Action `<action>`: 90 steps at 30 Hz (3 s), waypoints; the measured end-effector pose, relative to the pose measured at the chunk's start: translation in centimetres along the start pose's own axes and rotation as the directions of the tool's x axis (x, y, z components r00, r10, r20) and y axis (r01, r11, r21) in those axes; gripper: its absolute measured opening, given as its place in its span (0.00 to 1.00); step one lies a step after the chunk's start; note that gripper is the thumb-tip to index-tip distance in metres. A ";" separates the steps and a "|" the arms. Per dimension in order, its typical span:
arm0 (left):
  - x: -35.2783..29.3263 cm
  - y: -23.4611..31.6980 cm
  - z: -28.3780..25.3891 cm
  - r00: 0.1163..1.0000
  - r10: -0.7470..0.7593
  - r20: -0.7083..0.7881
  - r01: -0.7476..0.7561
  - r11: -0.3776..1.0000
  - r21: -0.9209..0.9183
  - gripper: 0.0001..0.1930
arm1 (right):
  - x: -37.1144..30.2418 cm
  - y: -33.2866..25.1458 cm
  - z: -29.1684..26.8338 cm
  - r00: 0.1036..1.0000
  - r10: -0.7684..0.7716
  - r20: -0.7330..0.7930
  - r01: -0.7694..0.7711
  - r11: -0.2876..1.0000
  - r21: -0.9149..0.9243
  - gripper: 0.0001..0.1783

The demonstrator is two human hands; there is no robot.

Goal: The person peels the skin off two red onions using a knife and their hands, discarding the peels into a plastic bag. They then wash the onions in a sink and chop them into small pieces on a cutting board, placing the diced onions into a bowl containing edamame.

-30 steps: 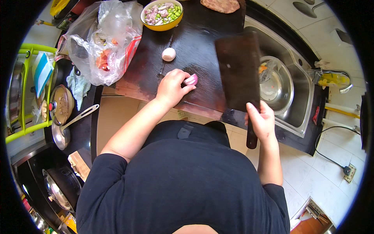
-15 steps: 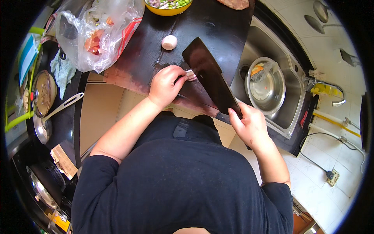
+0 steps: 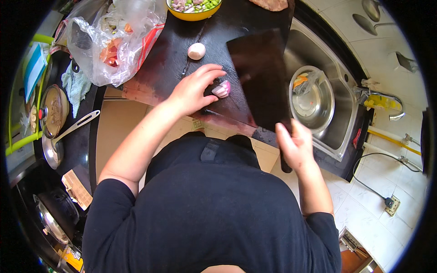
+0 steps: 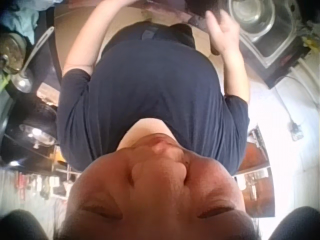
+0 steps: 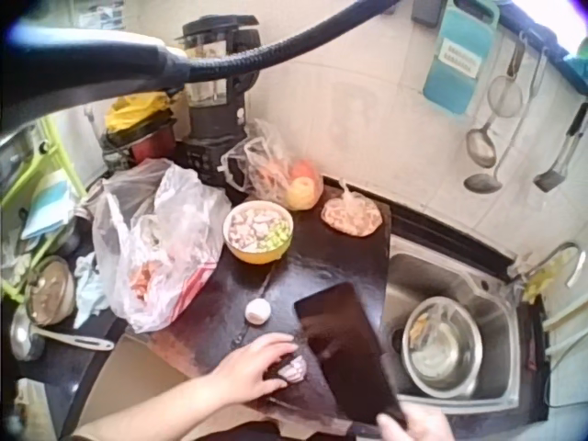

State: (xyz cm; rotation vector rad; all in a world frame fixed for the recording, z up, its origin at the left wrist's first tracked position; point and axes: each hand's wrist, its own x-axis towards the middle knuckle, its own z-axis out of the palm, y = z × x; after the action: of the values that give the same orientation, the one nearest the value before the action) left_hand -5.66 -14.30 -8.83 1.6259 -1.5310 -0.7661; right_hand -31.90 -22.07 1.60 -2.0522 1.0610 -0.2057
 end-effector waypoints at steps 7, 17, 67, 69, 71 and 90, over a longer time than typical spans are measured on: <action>3.9 0.4 0.0 0.948 0.162 0.273 -0.221 0.954 0.202 0.20 | -0.9 1.5 -1.6 0.973 0.227 -0.037 -0.219 0.964 0.149 0.15; 0.2 1.0 5.0 0.933 0.183 -0.308 -0.127 0.973 0.193 0.21 | -0.3 1.2 -0.6 0.983 0.170 0.076 -0.168 0.985 -0.035 0.18; -2.3 -1.4 3.6 0.826 0.027 -0.563 -0.004 0.999 0.042 0.18 | 1.0 -2.8 0.4 0.993 -0.038 0.114 0.069 0.959 -0.274 0.13; -2.2 -1.4 3.7 0.818 0.014 -0.576 0.002 1.000 0.028 0.17 | 1.1 -2.9 0.7 0.991 -0.021 0.134 0.061 0.954 -0.295 0.13; -2.2 -1.3 3.6 0.817 -0.021 -0.577 0.021 1.000 -0.006 0.15 | 1.4 -3.1 0.9 0.988 -0.008 0.154 0.059 0.943 -0.329 0.13; -1.6 -1.7 3.0 0.839 0.105 -0.534 0.018 0.975 0.219 0.16 | 5.2 -0.4 3.2 0.941 0.216 0.260 -0.162 0.963 -0.214 0.20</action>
State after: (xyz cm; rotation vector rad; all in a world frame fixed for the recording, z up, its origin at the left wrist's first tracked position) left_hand -7.43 -13.13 -11.94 1.7626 -1.2514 -0.0784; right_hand -26.90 -23.96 -1.30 -2.0525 1.1236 0.2904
